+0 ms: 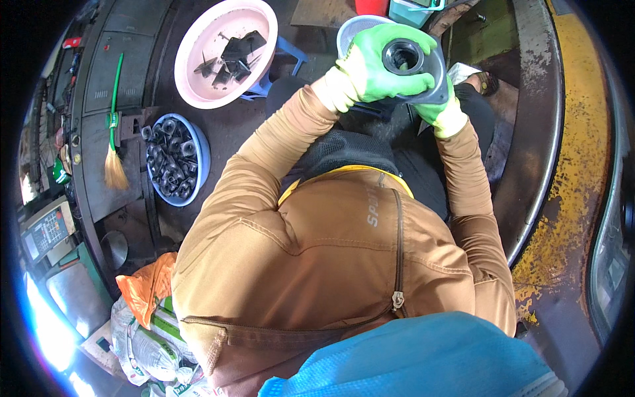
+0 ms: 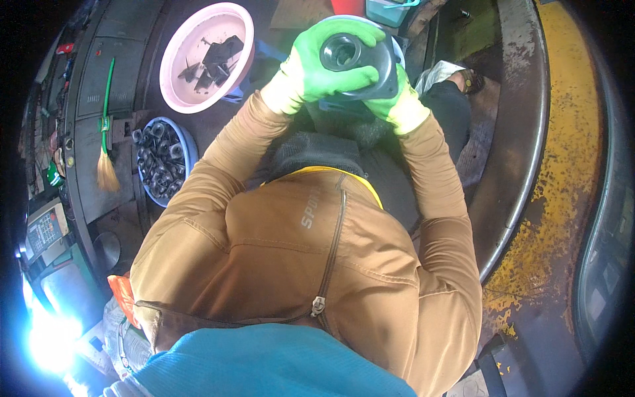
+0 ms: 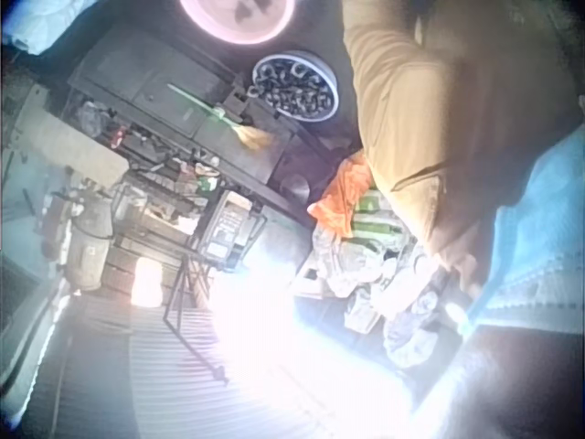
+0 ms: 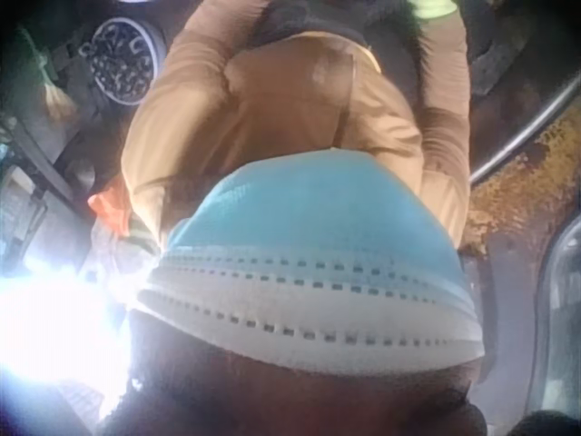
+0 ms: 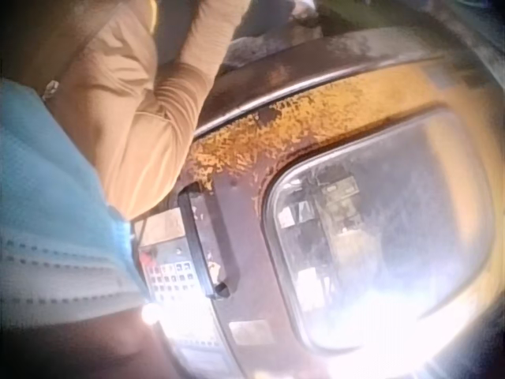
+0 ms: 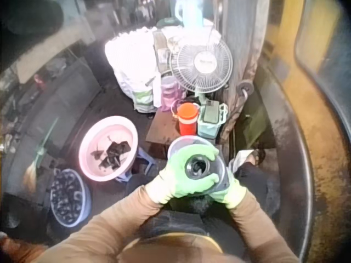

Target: The person repeatedly picks up small black metal parts from a pink basin and grinds them against a rotating grinding wheel. After grinding, the parts are placed into a white bucket. The process is repeated for multiple parts.

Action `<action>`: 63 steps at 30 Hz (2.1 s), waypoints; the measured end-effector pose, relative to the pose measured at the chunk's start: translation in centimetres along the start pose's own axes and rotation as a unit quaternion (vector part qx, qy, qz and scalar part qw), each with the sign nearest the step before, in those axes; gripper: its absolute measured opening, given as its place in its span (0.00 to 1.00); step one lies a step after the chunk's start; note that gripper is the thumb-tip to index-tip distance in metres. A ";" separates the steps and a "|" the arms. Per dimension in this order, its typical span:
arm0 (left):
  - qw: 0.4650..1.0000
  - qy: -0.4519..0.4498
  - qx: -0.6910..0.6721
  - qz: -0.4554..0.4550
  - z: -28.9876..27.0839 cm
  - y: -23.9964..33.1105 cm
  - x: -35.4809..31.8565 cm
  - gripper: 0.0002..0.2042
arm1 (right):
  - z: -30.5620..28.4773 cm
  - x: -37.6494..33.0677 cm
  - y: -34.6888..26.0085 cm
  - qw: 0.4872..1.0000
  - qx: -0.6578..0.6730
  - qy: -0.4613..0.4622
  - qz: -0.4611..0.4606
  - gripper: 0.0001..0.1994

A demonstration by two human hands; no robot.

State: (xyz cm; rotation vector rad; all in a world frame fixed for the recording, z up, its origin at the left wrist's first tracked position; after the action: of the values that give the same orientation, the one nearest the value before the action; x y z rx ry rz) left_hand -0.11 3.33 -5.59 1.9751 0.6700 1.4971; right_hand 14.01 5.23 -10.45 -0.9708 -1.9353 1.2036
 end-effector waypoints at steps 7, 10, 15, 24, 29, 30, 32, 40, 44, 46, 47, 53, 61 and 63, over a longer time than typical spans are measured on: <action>0.987 -0.124 -0.091 -0.048 -0.8 0.0 0.2 0.19 | 0.8 -0.4 2.1 0.954 0.244 -0.167 0.052 0.27; 0.970 -0.186 -0.156 -0.002 -0.5 0.1 0.1 0.19 | 1.0 -1.2 3.2 0.967 0.165 -0.192 0.043 0.27; 0.891 -0.336 -0.286 0.108 0.8 -0.1 0.6 0.24 | 1.7 -2.2 4.2 0.986 -0.035 -0.159 0.039 0.27; 0.994 0.048 -0.012 -0.094 0.6 -1.6 0.6 0.26 | 0.3 0.9 1.6 0.984 -0.065 0.121 -0.116 0.22; 0.982 0.179 0.060 0.006 2.3 -1.1 -1.1 0.22 | 1.9 0.3 2.7 0.941 0.327 0.083 0.015 0.22; 0.982 0.169 0.081 0.015 2.5 -0.8 -1.1 0.21 | 2.2 0.3 2.6 0.889 0.455 0.027 0.041 0.22; 0.981 0.174 0.083 0.030 2.4 0.0 -0.9 0.20 | 2.5 0.5 1.9 0.750 0.655 -0.023 0.092 0.23; 0.998 -0.025 0.029 0.053 0.0 1.3 0.5 0.19 | -0.3 0.3 -3.0 0.993 -0.006 -0.008 -0.117 0.28; 0.984 -0.126 -0.033 0.123 -0.5 1.6 1.7 0.20 | -0.3 -0.7 -1.3 0.993 0.005 -0.093 -0.073 0.33; 0.976 -0.183 -0.088 0.079 -0.6 1.7 1.4 0.18 | -0.1 -1.5 0.1 0.985 -0.013 -0.167 -0.030 0.34; 0.969 -0.213 -0.112 0.060 -0.4 1.7 1.2 0.18 | 0.0 -2.1 0.6 0.980 -0.069 -0.174 -0.063 0.33; 0.871 -0.365 -0.324 0.055 0.7 0.5 1.5 0.24 | 1.7 -3.5 3.5 0.973 0.049 -0.197 0.109 0.24; 0.996 -0.013 -0.049 -0.073 -0.9 -1.3 1.8 0.30 | 0.1 2.2 1.9 0.994 0.103 0.019 -0.014 0.23; 0.993 0.092 0.020 -0.069 0.6 -1.7 0.6 0.23 | 1.1 1.6 1.9 0.992 0.088 0.084 0.011 0.23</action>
State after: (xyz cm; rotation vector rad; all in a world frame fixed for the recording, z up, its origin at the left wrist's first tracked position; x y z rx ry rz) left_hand 0.53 4.83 -6.49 1.7934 0.9033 1.6039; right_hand 12.74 6.70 -12.35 -0.9699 -1.6613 1.2409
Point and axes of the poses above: each hand's wrist, its own x-axis towards the middle knuckle, its own z-axis out of the palm, y = z × x, the point moved 3 cm from there along x, towards the middle knuckle, and after that the axes turned 15 degrees about z, right-handed, at the moved point
